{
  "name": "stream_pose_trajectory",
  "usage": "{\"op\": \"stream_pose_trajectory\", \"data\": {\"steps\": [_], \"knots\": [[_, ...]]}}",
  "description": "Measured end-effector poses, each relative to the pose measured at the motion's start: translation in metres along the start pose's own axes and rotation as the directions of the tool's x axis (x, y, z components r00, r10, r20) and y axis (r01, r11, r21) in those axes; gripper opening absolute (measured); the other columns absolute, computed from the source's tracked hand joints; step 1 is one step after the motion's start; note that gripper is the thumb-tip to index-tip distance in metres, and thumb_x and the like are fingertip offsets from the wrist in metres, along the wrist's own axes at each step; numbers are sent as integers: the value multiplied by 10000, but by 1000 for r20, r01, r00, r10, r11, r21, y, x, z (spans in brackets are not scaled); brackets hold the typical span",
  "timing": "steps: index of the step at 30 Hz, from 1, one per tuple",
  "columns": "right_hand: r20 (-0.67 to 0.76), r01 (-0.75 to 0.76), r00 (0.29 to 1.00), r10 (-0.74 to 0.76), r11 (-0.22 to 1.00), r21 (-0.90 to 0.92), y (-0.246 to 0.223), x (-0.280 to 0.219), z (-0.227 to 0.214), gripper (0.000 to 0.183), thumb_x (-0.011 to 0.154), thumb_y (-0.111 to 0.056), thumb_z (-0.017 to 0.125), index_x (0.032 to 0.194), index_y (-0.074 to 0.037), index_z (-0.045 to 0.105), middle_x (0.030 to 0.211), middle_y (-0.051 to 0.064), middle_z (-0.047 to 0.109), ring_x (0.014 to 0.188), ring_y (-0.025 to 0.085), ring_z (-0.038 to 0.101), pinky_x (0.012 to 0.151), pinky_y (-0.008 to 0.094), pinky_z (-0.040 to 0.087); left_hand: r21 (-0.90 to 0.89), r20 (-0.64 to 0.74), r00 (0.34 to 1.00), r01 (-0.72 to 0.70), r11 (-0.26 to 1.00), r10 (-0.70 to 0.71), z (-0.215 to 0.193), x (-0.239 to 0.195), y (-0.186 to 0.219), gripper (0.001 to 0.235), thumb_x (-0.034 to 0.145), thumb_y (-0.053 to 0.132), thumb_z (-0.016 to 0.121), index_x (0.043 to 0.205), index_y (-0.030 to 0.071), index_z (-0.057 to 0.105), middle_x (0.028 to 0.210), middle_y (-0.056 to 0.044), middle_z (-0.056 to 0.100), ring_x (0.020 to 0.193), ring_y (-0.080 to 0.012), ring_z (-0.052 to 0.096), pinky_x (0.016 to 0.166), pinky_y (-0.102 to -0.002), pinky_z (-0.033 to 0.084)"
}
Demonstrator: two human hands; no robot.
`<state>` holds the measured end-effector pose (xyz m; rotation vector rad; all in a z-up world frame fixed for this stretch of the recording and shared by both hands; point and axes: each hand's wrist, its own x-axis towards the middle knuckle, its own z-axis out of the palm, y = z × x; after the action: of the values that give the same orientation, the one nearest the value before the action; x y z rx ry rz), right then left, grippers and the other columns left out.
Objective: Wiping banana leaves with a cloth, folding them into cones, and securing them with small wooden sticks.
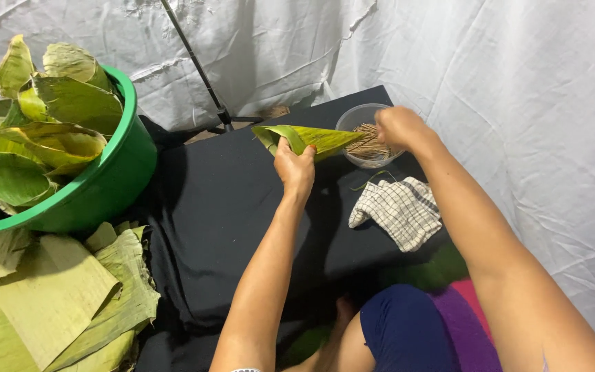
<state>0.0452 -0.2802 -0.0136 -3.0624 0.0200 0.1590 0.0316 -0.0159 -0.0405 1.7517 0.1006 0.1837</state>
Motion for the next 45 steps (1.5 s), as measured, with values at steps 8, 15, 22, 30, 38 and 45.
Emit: {"op": "stream_pose_trajectory", "data": {"steps": [8,15,22,30,38,45], "knots": [[-421,232,907,11,822,520,-79,-52,-3,163,845,-124,761,925,-262,795,811,51,726,813,265,712,750,386,552,38,-22,1000,16,999,-15,3,-2,-2,330,766,149,827,1062,42,731,893,-126,771,864,-241,754,682,-407,572],[-577,306,817,-9,854,420,-103,-57,21,115,794,-172,802,877,-249,784,775,44,592,776,256,674,687,365,550,75,-14,999,-29,997,30,3,-8,6,341,772,151,830,1082,33,753,908,-162,780,928,-326,758,718,-428,585],[-615,283,788,29,870,403,-121,-64,21,90,791,-142,794,841,-200,747,745,42,604,747,270,682,676,381,554,162,11,986,-163,973,164,4,-15,8,232,791,151,784,1008,74,758,872,-116,775,898,-340,746,727,-451,586],[-548,220,814,193,771,598,-118,-45,41,75,761,-152,785,814,-189,746,690,49,654,734,258,697,652,372,535,228,78,901,-434,872,428,-5,-28,32,75,808,100,729,857,53,698,794,-137,674,854,-413,692,715,-494,553],[-414,143,862,293,643,752,-112,-57,42,81,776,-198,808,837,-248,792,627,-20,678,605,123,650,564,264,484,108,138,936,-338,935,322,-7,-29,35,148,817,120,768,953,65,753,867,-122,722,920,-381,714,755,-452,580],[-320,254,895,312,236,938,-130,-70,25,92,812,-133,811,896,-167,793,639,-70,662,609,-7,551,568,123,431,-140,159,985,-48,989,70,-24,-39,56,225,907,130,708,1097,17,749,956,-128,773,971,-235,728,834,-415,564]]}}
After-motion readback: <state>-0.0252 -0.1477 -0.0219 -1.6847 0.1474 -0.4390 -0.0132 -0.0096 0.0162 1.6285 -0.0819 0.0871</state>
